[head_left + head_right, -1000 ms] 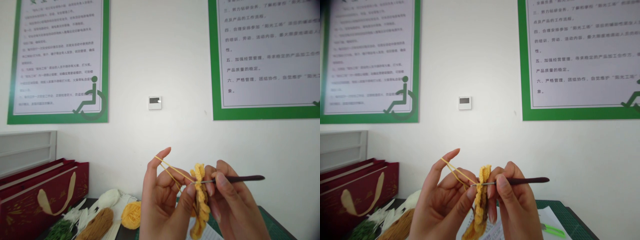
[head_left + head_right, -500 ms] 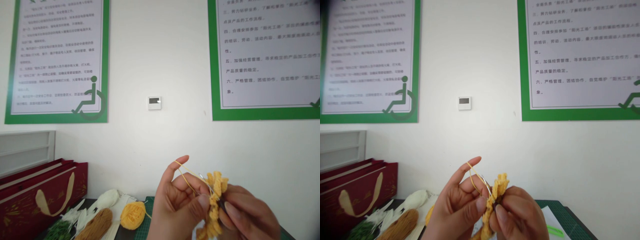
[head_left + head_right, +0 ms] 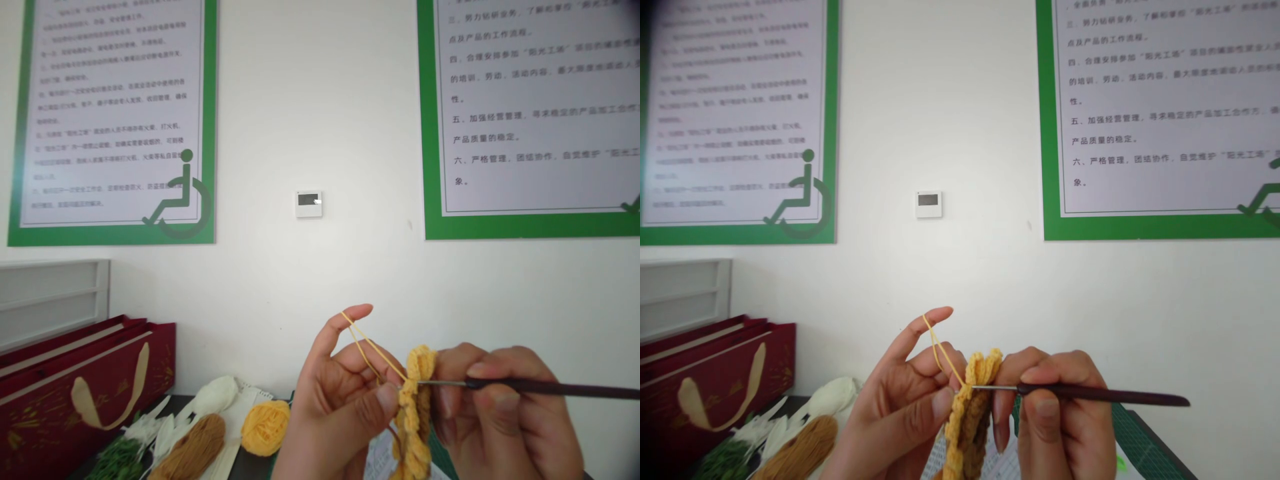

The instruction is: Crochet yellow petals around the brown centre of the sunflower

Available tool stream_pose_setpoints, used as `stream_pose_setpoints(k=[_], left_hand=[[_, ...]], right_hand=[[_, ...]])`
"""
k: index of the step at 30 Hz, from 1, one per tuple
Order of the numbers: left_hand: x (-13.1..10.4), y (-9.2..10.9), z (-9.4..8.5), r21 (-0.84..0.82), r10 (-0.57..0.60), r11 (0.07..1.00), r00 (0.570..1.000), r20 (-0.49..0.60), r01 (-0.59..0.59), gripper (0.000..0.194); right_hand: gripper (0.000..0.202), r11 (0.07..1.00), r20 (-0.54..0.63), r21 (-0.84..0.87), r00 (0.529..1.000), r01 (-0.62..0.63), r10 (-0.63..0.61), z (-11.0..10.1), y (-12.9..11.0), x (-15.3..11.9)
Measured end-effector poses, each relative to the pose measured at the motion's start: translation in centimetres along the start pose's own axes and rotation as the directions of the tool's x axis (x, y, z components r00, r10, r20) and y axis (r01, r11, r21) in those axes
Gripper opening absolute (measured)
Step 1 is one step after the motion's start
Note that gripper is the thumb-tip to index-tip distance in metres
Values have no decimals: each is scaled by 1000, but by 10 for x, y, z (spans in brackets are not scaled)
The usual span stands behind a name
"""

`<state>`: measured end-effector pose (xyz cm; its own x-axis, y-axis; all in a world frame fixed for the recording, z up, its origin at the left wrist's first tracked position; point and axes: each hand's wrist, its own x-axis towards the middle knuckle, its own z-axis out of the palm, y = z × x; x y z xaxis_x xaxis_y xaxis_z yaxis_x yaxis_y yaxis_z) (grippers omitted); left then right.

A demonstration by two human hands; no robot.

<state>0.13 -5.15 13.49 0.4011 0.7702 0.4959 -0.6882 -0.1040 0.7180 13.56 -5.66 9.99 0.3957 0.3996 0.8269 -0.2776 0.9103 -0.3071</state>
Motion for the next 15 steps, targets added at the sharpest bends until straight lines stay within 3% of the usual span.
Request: stream_pose_setpoints(k=[3,10,15], left_hand=[[0,0,-2,-7,-9,1000,1000,13,9,69],[1,0,-5,-1,-28,1000,999,36,28,65],[1,2,-5,-24,-30,999,998,59,31,61]], right_hand=[[10,998,-31,31,998,-47,48,4,-1,-1],[10,998,-18,-55,999,31,-32,6,-5,0],[11,997,-22,-78,1000,-9,8,6,-7,-1]])
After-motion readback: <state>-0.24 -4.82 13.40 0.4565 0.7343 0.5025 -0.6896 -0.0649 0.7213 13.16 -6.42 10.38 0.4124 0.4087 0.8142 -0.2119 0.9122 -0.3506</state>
